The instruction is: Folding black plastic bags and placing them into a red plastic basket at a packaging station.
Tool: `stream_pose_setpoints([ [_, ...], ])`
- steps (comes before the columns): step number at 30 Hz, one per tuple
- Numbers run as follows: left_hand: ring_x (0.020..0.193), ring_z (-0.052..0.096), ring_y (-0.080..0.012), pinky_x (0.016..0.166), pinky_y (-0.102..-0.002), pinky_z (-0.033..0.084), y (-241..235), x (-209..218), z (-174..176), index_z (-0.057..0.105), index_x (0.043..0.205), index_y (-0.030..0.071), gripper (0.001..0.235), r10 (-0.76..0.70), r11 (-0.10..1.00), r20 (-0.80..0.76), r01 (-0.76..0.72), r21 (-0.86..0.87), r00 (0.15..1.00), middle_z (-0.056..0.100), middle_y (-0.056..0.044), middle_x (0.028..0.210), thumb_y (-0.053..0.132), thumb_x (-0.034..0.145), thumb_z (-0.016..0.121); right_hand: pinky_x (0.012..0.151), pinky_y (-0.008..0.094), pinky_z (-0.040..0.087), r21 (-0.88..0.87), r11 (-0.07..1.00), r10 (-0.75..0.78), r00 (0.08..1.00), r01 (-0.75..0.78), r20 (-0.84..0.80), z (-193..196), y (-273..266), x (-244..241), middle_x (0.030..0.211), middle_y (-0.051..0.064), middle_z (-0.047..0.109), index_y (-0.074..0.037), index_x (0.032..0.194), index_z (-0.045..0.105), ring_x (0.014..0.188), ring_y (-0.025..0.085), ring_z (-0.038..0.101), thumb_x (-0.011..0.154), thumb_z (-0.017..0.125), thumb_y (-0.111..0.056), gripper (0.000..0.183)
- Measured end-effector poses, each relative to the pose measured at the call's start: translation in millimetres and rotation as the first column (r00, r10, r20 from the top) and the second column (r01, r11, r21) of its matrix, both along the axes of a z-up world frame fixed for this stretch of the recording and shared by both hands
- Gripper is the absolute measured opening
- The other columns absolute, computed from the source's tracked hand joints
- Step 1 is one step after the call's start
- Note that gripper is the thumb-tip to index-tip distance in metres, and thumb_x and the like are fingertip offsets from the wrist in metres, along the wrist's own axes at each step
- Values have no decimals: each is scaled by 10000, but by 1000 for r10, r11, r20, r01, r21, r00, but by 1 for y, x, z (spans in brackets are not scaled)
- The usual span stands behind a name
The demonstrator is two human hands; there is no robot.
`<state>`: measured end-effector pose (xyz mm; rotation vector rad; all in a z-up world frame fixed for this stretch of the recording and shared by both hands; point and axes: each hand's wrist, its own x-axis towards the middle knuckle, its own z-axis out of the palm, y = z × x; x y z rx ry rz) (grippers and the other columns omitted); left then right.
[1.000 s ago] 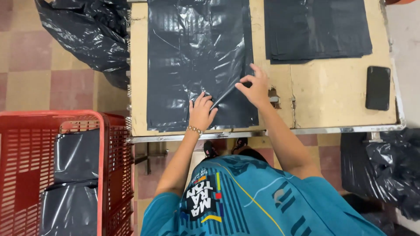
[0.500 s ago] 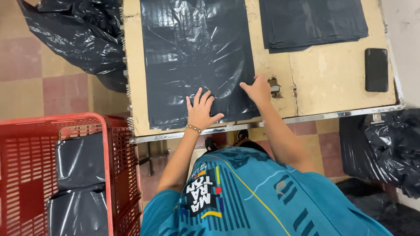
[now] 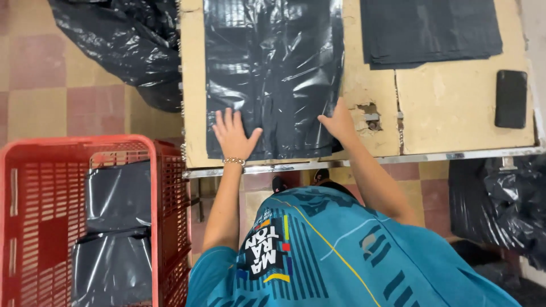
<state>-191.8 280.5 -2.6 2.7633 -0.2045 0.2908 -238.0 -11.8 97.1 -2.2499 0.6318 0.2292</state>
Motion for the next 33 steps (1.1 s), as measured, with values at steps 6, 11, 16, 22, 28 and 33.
stream_pose_setpoints([
  [6, 1525, 160, -374, 1126, -738, 204, -15, -44, 20, 432, 1477, 121, 1215, -313, 942, -35, 306, -137, 949, 339, -96, 1599, 921, 576, 588, 1210, 582, 224, 208, 977, -115, 943, 50, 312, 43, -1, 7, 1591, 346, 209, 3, 1579, 151, 1464, 493, 239, 923, 664, -155, 848],
  [11, 1063, 630, -254, 910, -446, 492, 35, -20, -69, 692, 1032, 212, 453, -159, 987, 354, 148, 57, 922, 648, 0, 1017, 119, 606, 816, 1084, 285, 421, 350, 933, -109, 860, -85, 499, 51, -31, 13, 1173, -5, 642, -180, 1190, 677, 1167, 116, 572, 877, 737, -116, 325],
  [16, 962, 689, -203, 857, -363, 528, 101, -73, 131, 740, 1028, 207, 314, -319, 876, 254, 386, -290, 913, 713, 44, 1011, 103, 733, 707, 915, 252, 492, 655, 749, -215, 898, -101, 384, 80, -76, -72, 1189, 100, 598, -30, 1235, 623, 1050, 141, 581, 811, 653, -99, 430],
  [22, 658, 712, -204, 587, -295, 504, 67, -108, 325, 655, 745, 69, 234, -555, 584, 466, 722, -372, 689, 695, -58, 742, 132, 920, 513, 884, 338, 466, 611, 791, -97, 975, -45, 198, 114, -151, -195, 1208, 177, 658, 53, 1147, 673, 1079, 261, 629, 754, 579, -1, 408],
  [28, 738, 716, -202, 649, -355, 525, 49, -10, 307, 695, 850, 156, 247, -729, 530, 305, 787, -316, 613, 723, 7, 832, 325, 947, 543, 1075, 414, 408, -84, 929, 359, 818, -361, 450, 138, -155, -124, 1230, 135, 467, -130, 1006, 755, 1205, 284, 507, 868, 683, -198, 170],
  [33, 764, 681, -215, 754, -401, 532, 2, 176, 262, 723, 915, -19, 208, -705, 527, 29, 551, -647, 708, 734, -150, 792, 69, 758, 828, 985, 428, 491, 293, 934, 49, 884, -206, 464, 65, -184, 22, 1076, 199, 715, -5, 963, 706, 1074, 318, 673, 779, 708, 8, 184],
])
